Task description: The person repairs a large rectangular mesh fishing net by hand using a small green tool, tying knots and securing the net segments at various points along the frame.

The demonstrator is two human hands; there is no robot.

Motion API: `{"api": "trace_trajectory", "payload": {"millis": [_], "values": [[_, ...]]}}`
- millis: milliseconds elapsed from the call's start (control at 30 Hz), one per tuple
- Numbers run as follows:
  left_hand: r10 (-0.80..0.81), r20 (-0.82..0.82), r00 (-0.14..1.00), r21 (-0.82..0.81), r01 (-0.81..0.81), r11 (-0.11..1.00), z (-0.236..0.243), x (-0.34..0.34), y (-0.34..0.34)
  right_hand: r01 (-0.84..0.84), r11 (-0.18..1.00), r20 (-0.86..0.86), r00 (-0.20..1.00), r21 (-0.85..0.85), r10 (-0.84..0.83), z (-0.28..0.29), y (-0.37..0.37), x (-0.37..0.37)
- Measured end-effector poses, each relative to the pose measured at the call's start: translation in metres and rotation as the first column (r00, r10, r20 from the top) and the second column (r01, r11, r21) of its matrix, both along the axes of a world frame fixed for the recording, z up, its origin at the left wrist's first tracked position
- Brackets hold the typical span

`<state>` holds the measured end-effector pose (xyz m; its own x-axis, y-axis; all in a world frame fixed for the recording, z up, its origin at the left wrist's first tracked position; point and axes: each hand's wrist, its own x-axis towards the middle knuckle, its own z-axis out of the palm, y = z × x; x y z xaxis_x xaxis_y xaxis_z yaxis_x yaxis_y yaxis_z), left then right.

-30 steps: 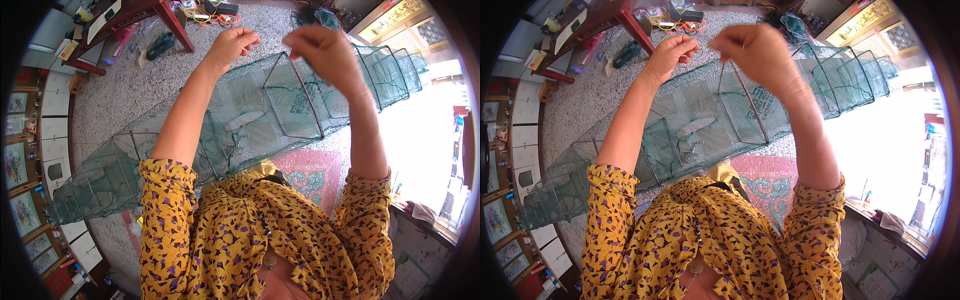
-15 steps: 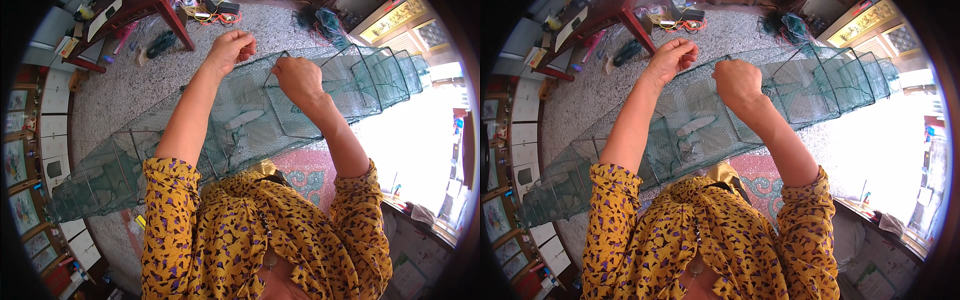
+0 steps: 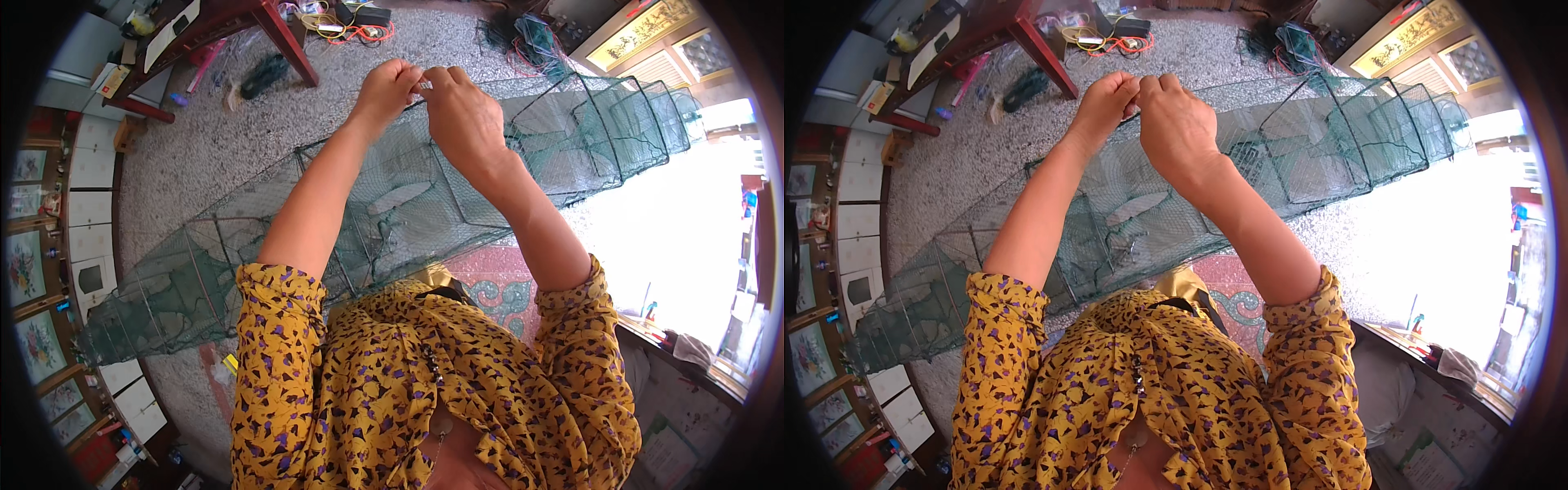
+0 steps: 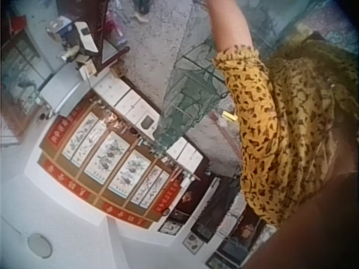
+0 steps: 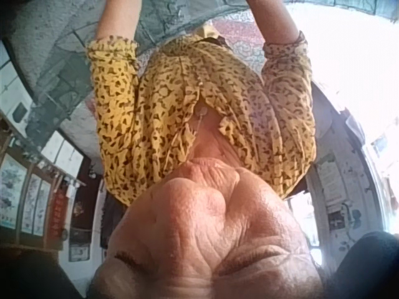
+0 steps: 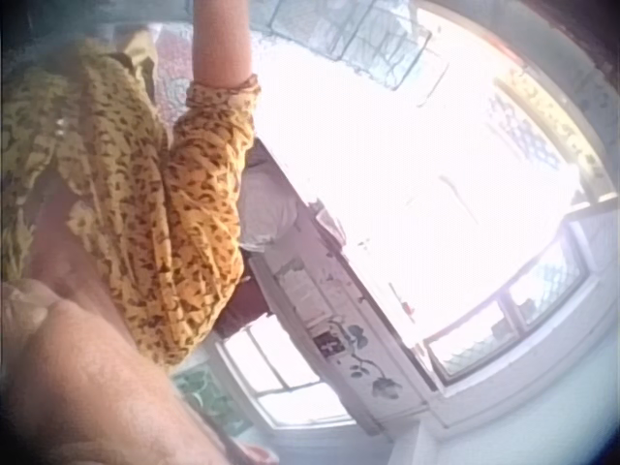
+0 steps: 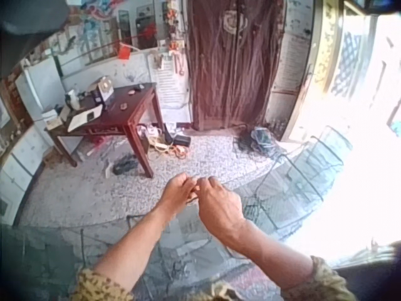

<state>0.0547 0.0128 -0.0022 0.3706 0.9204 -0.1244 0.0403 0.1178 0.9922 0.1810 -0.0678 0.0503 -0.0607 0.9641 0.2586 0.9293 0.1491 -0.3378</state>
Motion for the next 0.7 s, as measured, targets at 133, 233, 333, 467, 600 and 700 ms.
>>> {"api": "trace_trajectory", "payload": {"millis": [133, 233, 333, 467, 600, 700], "values": [[0.118, 0.124, 0.985, 0.16, -0.137, 0.977, 0.002, 0.003, -0.002, 0.058, 0.97, -0.03, 0.997, -0.236, -0.067, 0.002, 0.028, 0.004], [0.024, 0.295, 0.955, 0.043, -0.039, 0.998, 0.002, -0.006, 0.003, 0.043, 0.956, -0.063, 0.996, -0.289, -0.064, 0.007, 0.034, 0.013], [0.052, 0.344, 0.938, -0.033, -0.043, 0.999, 0.001, -0.01, 0.005, -0.032, 0.959, -0.114, 0.993, -0.282, -0.001, 0.005, 0.041, 0.018], [0.028, 0.222, 0.975, -0.046, -0.018, 0.999, -0.002, -0.009, 0.004, -0.09, 0.985, -0.422, 0.895, 0.146, 0.145, 0.024, 0.042, 0.005], [-0.162, 0.209, 0.964, 0.13, 0.137, 0.982, 0.001, -0.011, 0.001, -0.15, 0.942, -0.829, 0.448, 0.3, 0.335, 0.098, 0.03, -0.003], [-0.355, 0.076, 0.932, 0.239, 0.328, 0.914, 0.013, -0.005, -0.009, -0.023, 0.852, -0.791, 0.36, 0.523, 0.495, 0.135, 0.024, 0.021]]}}
